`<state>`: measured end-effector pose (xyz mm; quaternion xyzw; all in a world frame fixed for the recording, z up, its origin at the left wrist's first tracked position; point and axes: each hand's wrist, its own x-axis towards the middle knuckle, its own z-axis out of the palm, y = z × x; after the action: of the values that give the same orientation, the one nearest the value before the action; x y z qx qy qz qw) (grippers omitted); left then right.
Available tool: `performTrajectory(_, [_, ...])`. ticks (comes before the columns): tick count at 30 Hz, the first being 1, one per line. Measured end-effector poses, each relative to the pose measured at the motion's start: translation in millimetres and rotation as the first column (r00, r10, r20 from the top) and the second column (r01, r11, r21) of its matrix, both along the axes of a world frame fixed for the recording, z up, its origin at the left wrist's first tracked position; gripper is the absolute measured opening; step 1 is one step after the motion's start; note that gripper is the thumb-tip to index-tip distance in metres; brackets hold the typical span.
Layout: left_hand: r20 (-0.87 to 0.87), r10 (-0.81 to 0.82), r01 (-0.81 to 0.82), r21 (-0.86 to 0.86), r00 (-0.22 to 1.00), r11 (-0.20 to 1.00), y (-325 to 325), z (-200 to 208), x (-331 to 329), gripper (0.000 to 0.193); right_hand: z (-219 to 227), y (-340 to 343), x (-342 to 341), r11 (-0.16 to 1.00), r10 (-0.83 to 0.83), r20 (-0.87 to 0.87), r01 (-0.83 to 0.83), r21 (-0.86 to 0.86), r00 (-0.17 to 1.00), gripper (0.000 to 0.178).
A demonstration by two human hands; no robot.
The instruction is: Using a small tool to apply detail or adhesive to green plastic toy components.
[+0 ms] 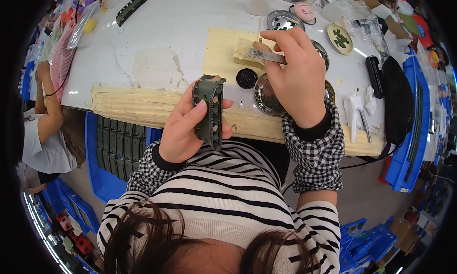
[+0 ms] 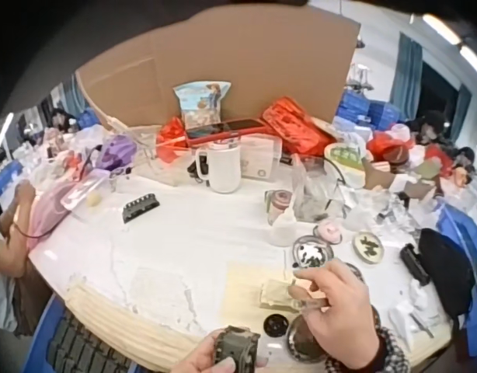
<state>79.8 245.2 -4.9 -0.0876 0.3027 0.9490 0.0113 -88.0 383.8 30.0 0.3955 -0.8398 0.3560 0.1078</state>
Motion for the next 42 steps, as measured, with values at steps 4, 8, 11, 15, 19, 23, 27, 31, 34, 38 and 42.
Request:
performTrajectory(4, [-0.034,-0.084,0.089,0.198,0.996,0.976,-1.6,-5.9,0.1,0.050,-9.7,0.3,-5.8,0.997,0.069,-0.032,-0.071,-0.041,0.997,0.025])
performTrajectory(8, [-0.108,-0.136,0.168,0.393,0.985,0.904,-2.4,-12.6,-1.4,0.053,14.3,5.5,15.6,0.951,0.018,0.023,-0.010,-0.310,1.000,0.015])
performTrajectory(11, [-0.130,-0.126,0.175,0.494,0.983,0.852,-0.7,-15.6,-1.1,0.054,22.0,8.7,41.1,0.850,0.234,0.287,-0.053,-0.524,0.929,0.010])
performTrajectory(15, [-0.133,-0.136,0.187,0.538,0.982,0.822,2.1,-14.7,-2.4,0.054,6.5,-1.2,53.3,0.760,0.410,0.441,-0.033,-0.649,0.798,0.013])
performTrajectory(19, [-0.103,-0.148,0.181,0.534,0.984,0.826,2.5,-15.3,0.7,0.051,5.5,-5.4,57.4,0.739,0.468,0.523,0.009,-0.673,0.713,0.019])
performTrajectory(23, [-0.114,-0.150,0.188,0.550,0.982,0.814,3.0,-15.8,1.6,0.049,-4.0,-3.8,52.7,0.698,0.523,0.505,-0.005,-0.716,0.686,0.016])
performTrajectory(27, [-0.122,-0.144,0.188,0.554,0.982,0.811,3.5,-16.2,0.9,0.050,-4.0,-4.3,52.9,0.690,0.532,0.512,0.005,-0.723,0.674,0.016])
performTrajectory(31, [-0.119,-0.155,0.195,0.557,0.981,0.807,2.6,-17.2,1.3,0.052,-4.9,-4.2,51.9,0.697,0.526,0.516,0.005,-0.717,0.677,0.016])
performTrajectory(34, [-0.131,-0.156,0.202,0.549,0.979,0.811,1.9,-18.4,1.2,0.053,-1.2,-5.9,53.0,0.687,0.513,0.532,0.050,-0.725,0.673,0.018])
performTrajectory(38, [-0.094,-0.134,0.163,0.466,0.987,0.870,0.1,-10.0,0.6,0.058,3.7,-7.2,42.6,0.759,0.252,0.498,0.150,-0.633,0.830,0.022])
performTrajectory(42, [-0.061,-0.091,0.092,0.021,0.994,0.995,-7.5,-2.0,1.4,0.051,-17.5,2.2,5.9,0.895,-0.031,0.079,0.063,-0.441,0.996,0.013])
